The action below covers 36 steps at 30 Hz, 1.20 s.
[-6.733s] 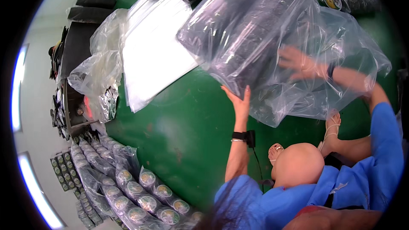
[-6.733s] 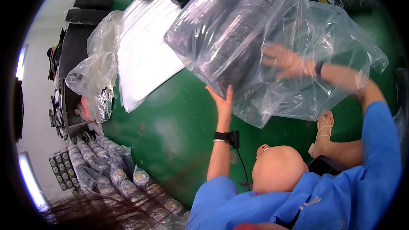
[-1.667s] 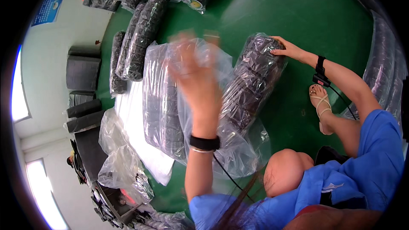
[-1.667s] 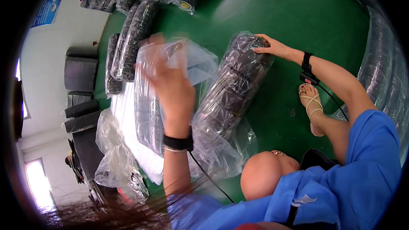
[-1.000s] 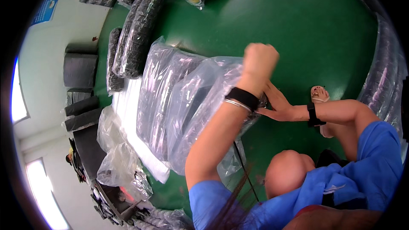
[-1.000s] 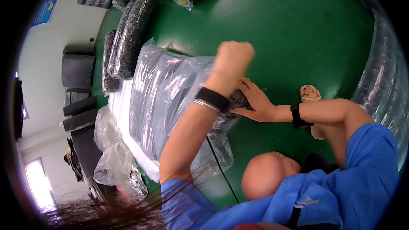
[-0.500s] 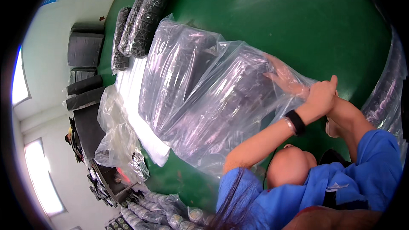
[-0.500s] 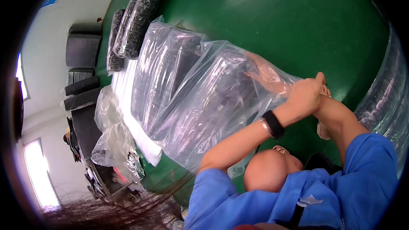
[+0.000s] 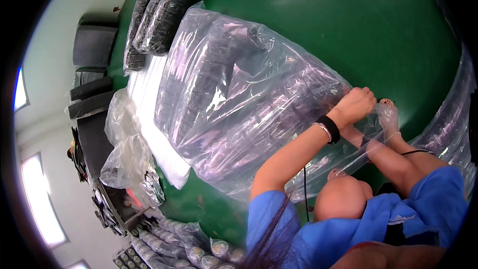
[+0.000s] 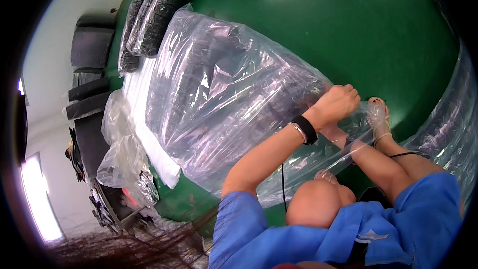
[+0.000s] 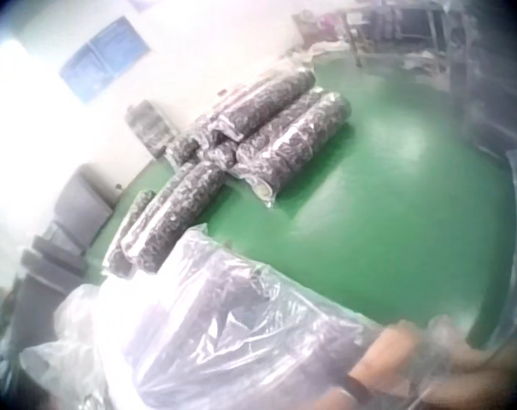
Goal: The person places several wrapped rolls into a large clear plastic bag by hand while sitting on the floor.
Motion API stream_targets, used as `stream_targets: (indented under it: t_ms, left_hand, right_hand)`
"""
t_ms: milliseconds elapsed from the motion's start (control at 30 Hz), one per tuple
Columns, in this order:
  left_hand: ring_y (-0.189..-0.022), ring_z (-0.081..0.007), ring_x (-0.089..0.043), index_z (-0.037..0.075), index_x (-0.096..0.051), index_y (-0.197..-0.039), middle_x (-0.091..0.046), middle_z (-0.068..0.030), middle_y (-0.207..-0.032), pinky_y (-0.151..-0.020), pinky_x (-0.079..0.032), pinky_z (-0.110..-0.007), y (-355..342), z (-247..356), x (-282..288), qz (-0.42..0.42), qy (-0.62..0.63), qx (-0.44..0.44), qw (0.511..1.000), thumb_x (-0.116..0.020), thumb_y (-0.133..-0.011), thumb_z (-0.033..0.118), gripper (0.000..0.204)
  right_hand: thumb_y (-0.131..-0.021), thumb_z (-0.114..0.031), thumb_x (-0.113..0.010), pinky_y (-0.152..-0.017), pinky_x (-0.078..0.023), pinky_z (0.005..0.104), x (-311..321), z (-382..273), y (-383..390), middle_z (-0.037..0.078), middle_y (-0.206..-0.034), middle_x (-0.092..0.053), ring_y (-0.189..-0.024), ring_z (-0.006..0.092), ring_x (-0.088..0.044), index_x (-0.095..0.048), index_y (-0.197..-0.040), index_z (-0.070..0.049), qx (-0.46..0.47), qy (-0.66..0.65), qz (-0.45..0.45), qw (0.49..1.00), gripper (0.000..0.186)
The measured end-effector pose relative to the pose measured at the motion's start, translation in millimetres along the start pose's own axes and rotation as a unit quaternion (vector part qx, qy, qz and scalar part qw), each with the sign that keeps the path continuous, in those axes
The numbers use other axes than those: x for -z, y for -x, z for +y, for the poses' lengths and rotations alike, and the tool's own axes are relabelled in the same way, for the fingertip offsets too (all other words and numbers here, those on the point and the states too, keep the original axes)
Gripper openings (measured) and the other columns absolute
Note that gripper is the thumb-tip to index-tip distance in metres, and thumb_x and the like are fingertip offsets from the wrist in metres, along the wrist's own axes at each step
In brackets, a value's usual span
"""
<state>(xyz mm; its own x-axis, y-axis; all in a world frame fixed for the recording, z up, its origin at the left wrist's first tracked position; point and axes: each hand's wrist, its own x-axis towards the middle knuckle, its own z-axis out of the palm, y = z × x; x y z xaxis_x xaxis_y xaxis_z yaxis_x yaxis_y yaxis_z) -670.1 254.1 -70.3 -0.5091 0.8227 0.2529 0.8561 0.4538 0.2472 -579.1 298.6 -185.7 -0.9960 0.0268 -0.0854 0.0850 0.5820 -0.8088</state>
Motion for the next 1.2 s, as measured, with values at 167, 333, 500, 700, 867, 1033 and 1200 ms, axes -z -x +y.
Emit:
stream_targets:
  t_ms: [167,333,500,700,867,1033,1200]
  left_hand:
    - [-0.083,-0.0266,-0.058,0.005,-0.058,-0.081,-0.058,-0.0093,-0.080,-0.073,-0.048,-0.036,-12.3,35.4,20.4,0.081,0.130,0.094,0.984,-0.060,-0.070,0.007,0.011]
    - [-0.083,-0.0269,-0.056,0.004,-0.056,-0.079,-0.057,-0.0096,-0.081,-0.073,-0.047,-0.037,-37.1,54.7,31.1,0.144,0.180,0.078,0.970,-0.063,-0.066,0.011,0.016]
    - [-0.084,-0.0291,-0.057,0.004,-0.055,-0.077,-0.056,-0.0106,-0.080,-0.071,-0.046,-0.039,-67.0,64.9,45.9,0.148,0.200,0.017,0.968,-0.066,-0.065,0.014,0.019]
    - [-0.112,-0.0381,-0.051,0.004,-0.064,-0.106,-0.060,-0.0170,-0.109,-0.095,-0.039,-0.052,-32.5,0.3,102.6,0.244,0.129,0.211,0.938,-0.069,-0.075,0.018,0.035]
    - [-0.149,-0.0393,-0.016,0.010,-0.045,-0.145,-0.022,-0.0225,-0.159,-0.114,-0.009,-0.065,109.8,-69.8,91.4,0.122,-0.086,0.464,0.873,-0.064,-0.092,0.043,0.065]
    - [-0.147,-0.0408,-0.019,0.015,-0.044,-0.146,-0.026,-0.0224,-0.157,-0.116,-0.008,-0.061,189.8,-39.9,121.6,0.186,-0.121,0.549,0.806,-0.074,-0.082,0.047,0.078]
    - [-0.143,-0.0369,-0.026,-0.006,-0.019,-0.151,-0.033,-0.0246,-0.152,-0.115,-0.023,-0.050,373.6,40.8,78.2,0.420,0.046,0.803,0.420,-0.065,-0.088,0.057,0.100]
  right_hand:
    - [-0.097,-0.025,-0.057,-0.112,-0.030,0.0454,-3.7,-24.5,-31.3,0.030,-0.145,-0.035,-0.135,0.0425,-0.036,-0.025,-0.148,0.005,0.043,-0.017,0.044,0.998,0.067]
    - [-0.101,-0.031,-0.051,-0.117,-0.022,0.0429,6.4,-78.2,-97.6,0.034,-0.148,-0.030,-0.140,0.0428,-0.029,-0.017,-0.149,0.010,0.110,-0.112,0.017,0.987,0.071]
    - [-0.100,-0.036,-0.052,-0.114,-0.028,0.0419,17.9,-85.7,-166.1,0.032,-0.145,-0.035,-0.135,0.0411,-0.038,-0.026,-0.145,0.010,0.092,-0.115,-0.025,0.989,0.069]
    - [-0.099,-0.032,-0.056,-0.117,-0.026,0.0404,21.3,-40.4,-204.1,0.027,-0.150,-0.032,-0.140,0.0379,-0.033,-0.026,-0.149,0.002,0.127,0.006,0.131,0.983,0.067]
    - [-0.086,-0.028,-0.071,-0.119,-0.017,0.0517,5.4,-48.6,-133.6,0.024,-0.159,-0.014,-0.147,0.0429,-0.015,-0.018,-0.152,0.002,0.302,0.039,0.031,0.952,0.091]
    - [-0.082,-0.041,-0.073,-0.119,-0.011,0.0557,-12.4,-67.9,-161.4,0.022,-0.162,-0.005,-0.149,0.0434,-0.008,-0.008,-0.155,0.002,0.363,0.169,-0.025,0.916,0.106]
    - [-0.085,-0.043,-0.068,-0.120,-0.010,0.0551,-19.0,-90.3,-201.1,0.016,-0.163,-0.013,-0.149,0.0377,-0.013,-0.019,-0.155,-0.006,0.455,0.123,-0.042,0.881,0.093]
